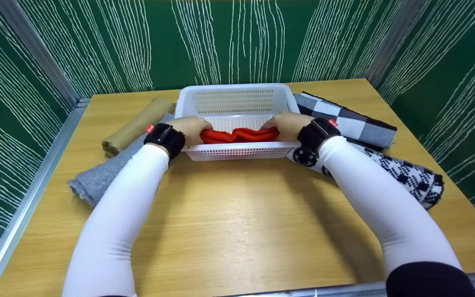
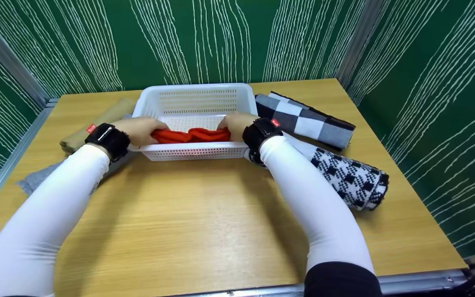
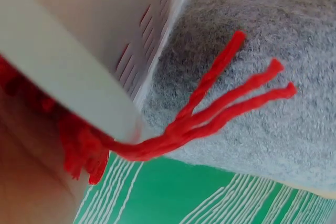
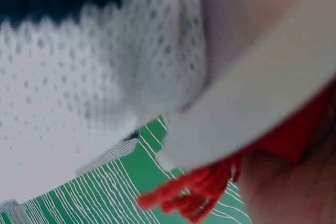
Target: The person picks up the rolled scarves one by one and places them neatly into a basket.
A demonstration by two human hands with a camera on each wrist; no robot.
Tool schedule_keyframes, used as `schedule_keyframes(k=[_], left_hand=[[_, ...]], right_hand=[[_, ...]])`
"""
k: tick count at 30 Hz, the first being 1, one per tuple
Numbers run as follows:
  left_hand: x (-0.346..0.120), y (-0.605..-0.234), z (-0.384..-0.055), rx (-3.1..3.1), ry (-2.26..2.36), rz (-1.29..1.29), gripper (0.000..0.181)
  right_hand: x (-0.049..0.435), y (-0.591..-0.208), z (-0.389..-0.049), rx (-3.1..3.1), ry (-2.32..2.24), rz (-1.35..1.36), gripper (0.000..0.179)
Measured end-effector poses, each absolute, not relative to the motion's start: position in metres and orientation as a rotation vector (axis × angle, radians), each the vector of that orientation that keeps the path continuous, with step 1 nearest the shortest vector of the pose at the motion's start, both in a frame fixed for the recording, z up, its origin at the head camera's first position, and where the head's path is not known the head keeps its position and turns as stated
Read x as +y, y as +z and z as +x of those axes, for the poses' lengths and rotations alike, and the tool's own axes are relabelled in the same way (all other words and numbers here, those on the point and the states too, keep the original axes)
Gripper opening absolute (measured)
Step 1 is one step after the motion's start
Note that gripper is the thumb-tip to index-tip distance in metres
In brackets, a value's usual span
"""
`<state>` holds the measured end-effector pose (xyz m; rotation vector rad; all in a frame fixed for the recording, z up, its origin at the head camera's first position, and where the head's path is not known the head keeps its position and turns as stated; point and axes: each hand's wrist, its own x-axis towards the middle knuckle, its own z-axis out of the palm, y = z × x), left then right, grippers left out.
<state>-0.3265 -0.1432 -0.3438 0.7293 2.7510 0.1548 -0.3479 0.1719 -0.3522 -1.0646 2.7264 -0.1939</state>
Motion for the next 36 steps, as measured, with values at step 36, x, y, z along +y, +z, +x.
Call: schedule_keyframes(k=[36], left_hand=[[-0.144, -0.344, -0.345, 2.735, 0.162, 0.648, 0.027]], right_hand=[[0.169, -0.339, -0.357, 2.753, -0.223, -0.840, 0.030]])
